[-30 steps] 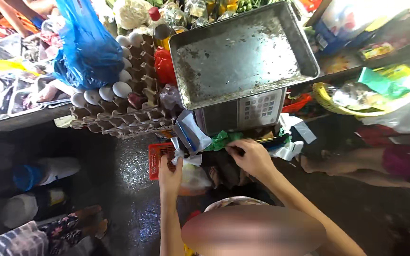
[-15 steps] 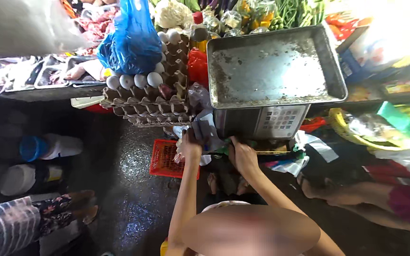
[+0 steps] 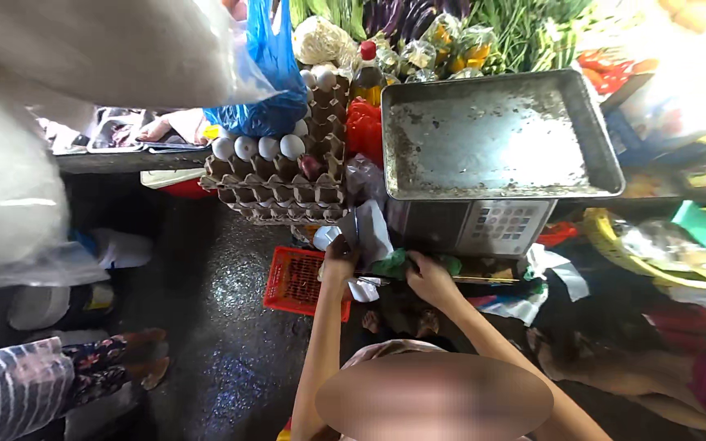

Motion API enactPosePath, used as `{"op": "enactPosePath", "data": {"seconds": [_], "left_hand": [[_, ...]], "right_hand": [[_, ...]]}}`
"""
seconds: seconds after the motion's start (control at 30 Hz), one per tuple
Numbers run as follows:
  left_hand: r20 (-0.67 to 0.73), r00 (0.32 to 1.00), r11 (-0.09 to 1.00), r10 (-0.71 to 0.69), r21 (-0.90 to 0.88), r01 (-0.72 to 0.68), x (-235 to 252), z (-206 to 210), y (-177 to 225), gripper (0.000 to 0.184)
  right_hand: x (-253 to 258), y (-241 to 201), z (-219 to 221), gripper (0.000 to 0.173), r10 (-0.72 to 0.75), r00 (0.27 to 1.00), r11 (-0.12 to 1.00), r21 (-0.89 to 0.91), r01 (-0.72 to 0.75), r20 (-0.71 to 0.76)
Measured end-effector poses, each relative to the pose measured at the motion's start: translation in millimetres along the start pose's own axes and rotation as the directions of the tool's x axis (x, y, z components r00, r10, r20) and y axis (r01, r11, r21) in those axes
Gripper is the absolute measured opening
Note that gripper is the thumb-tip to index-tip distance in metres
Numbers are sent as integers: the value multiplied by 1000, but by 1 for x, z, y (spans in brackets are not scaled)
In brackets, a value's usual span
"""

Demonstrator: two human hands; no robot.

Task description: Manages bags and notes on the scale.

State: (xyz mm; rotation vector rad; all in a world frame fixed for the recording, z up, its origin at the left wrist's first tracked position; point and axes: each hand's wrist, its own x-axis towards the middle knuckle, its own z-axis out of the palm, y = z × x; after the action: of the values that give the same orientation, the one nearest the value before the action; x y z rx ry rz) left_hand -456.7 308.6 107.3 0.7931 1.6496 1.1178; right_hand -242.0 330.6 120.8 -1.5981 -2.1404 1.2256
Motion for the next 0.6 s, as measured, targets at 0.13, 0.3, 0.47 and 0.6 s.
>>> {"op": "enactPosePath", "data": {"seconds": [0.13, 0.3, 0.47, 0.6], "left_hand": [[27, 999, 997, 23, -78, -21, -1, -4, -5, 25], [-16, 999, 991, 32, -128, -34, -5, -2, -2, 33], [-55, 998, 976, -32, -219, 19, -10, -1, 2, 28], [-21, 993, 958, -112, -267, 103, -26, -7, 18, 20]], "right_hand": [[12, -15, 19, 39, -75, 996, 989, 124, 80, -43], [19, -63, 45, 40, -78, 993, 919, -393, 36, -90], [34, -72, 49, 19, -107, 985, 788, -616, 0, -137], [37, -76, 37, 16, -102, 992, 786, -617, 36, -71]]}}
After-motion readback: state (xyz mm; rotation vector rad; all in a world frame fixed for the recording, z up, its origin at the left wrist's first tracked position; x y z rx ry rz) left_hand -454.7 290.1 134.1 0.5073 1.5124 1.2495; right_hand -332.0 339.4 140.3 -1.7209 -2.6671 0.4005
